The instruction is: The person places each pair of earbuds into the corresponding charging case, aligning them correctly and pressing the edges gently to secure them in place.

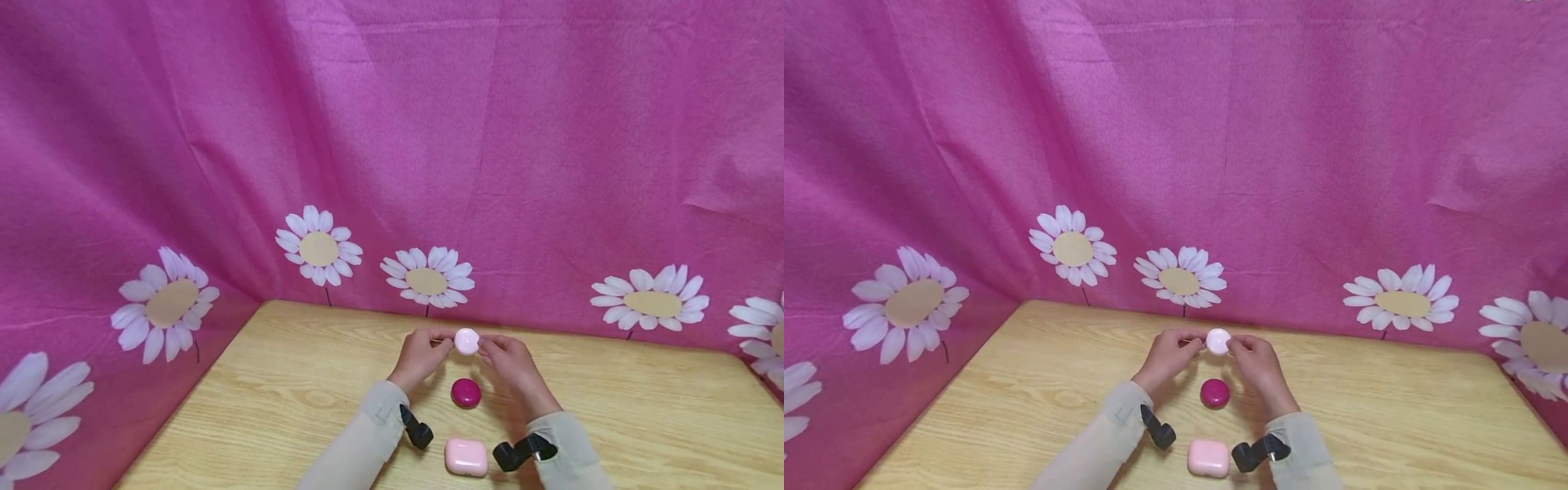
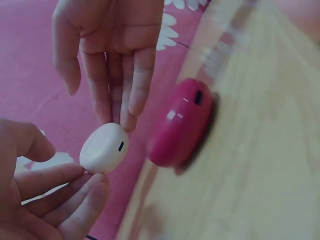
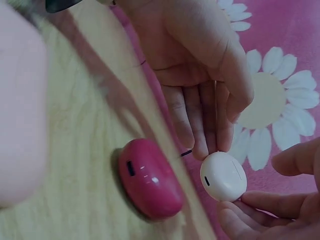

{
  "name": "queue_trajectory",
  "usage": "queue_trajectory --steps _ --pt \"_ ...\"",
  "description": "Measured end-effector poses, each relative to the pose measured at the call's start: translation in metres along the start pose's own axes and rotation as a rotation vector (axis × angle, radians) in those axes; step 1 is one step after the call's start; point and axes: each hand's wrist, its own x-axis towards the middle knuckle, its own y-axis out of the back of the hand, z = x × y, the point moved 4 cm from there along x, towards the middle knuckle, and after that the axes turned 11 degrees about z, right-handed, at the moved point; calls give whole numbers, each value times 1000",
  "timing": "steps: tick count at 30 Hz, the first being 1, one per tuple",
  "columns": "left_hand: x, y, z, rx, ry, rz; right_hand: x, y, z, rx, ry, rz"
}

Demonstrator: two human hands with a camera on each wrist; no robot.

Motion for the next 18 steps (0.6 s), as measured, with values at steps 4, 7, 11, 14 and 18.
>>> queue_trajectory --steps 4,7,11,14,18 --pt "-2 -3 -7 9 8 -10 4 -16 14 -147 -12 174" --pt "-3 -5 -11 19 -2 -10 2 -17 17 -170 -32 172" --pt "-4 -8 -19 29 -9 -6 -4 -16 15 -178 -71 141" --pt "-4 -9 -24 30 -9 -2 -5 -17 16 -176 -80 130" --pt "-3 -9 -28 16 20 -7 -4 -20 17 -177 -80 168"
